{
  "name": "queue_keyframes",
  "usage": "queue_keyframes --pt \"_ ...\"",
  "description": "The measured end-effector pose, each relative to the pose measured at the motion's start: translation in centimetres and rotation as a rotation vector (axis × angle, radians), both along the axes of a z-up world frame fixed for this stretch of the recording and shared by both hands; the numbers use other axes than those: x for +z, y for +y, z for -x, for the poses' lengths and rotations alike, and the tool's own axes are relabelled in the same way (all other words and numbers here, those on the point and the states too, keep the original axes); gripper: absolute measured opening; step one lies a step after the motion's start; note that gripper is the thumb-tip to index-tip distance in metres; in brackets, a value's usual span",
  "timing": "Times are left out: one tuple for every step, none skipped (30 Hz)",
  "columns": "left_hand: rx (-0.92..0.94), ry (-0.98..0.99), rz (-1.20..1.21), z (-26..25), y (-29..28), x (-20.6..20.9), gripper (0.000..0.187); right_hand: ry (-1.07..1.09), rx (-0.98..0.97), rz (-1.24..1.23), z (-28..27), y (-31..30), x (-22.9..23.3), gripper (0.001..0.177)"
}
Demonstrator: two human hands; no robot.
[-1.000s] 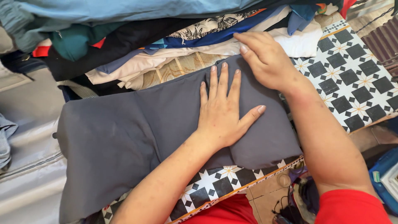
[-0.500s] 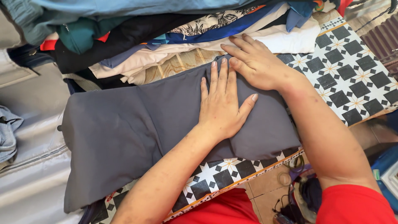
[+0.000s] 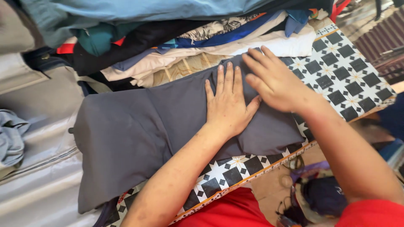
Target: The person folds grey and blue garments and packs them into a suitcase.
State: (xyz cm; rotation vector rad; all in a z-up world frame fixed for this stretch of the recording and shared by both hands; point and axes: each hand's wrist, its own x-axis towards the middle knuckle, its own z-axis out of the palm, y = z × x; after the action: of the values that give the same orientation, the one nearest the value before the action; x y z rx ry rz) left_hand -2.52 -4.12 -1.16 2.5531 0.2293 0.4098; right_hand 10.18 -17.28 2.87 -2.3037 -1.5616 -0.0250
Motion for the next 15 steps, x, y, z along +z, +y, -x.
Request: queue_keyframes --pt "-0.005 0.000 0.001 -0.1 0.1 -0.2 0.095 -0.003 0.005 -0.004 1.6 -1.0 0.5 0.055" --pt "-0.013 0.000 0.002 -0.1 0.2 -0.4 0.095 -0.039 -0.015 0.009 3.3 -1.9 0.9 0.056" --pt "-0.017 0.014 0.003 -0.1 0.3 -0.6 0.094 -0.075 -0.033 0.023 5.1 -2.5 1.1 0.058" --pt "-0.020 0.024 0.000 -0.2 0.5 -0.7 0.094 -0.116 -0.050 0.034 6.8 -2.9 1.3 0.059" --pt "-0.023 0.033 -0.002 -0.2 0.5 -0.8 0.094 -0.137 -0.076 0.052 8.5 -3.1 1.3 0.065" --pt "-0.017 0.009 -0.015 -0.2 0.5 -0.9 0.090 -0.154 -0.097 0.067 10.1 -3.2 1.2 0.072" --pt "-0.011 -0.016 -0.028 -0.2 0.5 -1.0 0.086 -0.171 -0.117 0.082 11.0 -3.4 1.2 0.079" --pt "-0.004 -0.040 -0.046 -0.1 0.5 -1.1 0.082 -0.180 -0.134 0.076 11.4 -3.2 1.0 0.082" --pt "-0.003 -0.042 -0.011 -0.1 0.6 -1.2 0.079 -0.189 -0.151 0.070 11.7 -3.1 0.6 0.086" --pt "0.000 -0.045 0.023 -0.2 0.6 -1.2 0.076 -0.199 -0.167 0.061 11.9 -2.9 0.3 0.089" --pt "0.002 -0.047 0.056 -0.2 0.6 -1.2 0.073 -0.214 -0.183 0.091 12.0 -2.9 0.0 0.089" --pt "0.003 -0.057 0.045 -0.2 0.7 -1.3 0.072 -0.228 -0.193 0.121 12.0 -2.9 -0.3 0.089" --pt "0.003 -0.066 0.035 -0.1 0.8 -1.3 0.071 -0.241 -0.203 0.151 12.1 -2.9 -0.5 0.089" --pt "0.007 -0.075 0.023 0.0 0.8 -1.4 0.070 -0.244 -0.200 0.147 12.2 -2.9 -0.8 0.089" --pt "0.009 -0.069 0.025 0.0 0.8 -1.4 0.070 -0.246 -0.197 0.143 12.3 -3.0 -0.9 0.089"
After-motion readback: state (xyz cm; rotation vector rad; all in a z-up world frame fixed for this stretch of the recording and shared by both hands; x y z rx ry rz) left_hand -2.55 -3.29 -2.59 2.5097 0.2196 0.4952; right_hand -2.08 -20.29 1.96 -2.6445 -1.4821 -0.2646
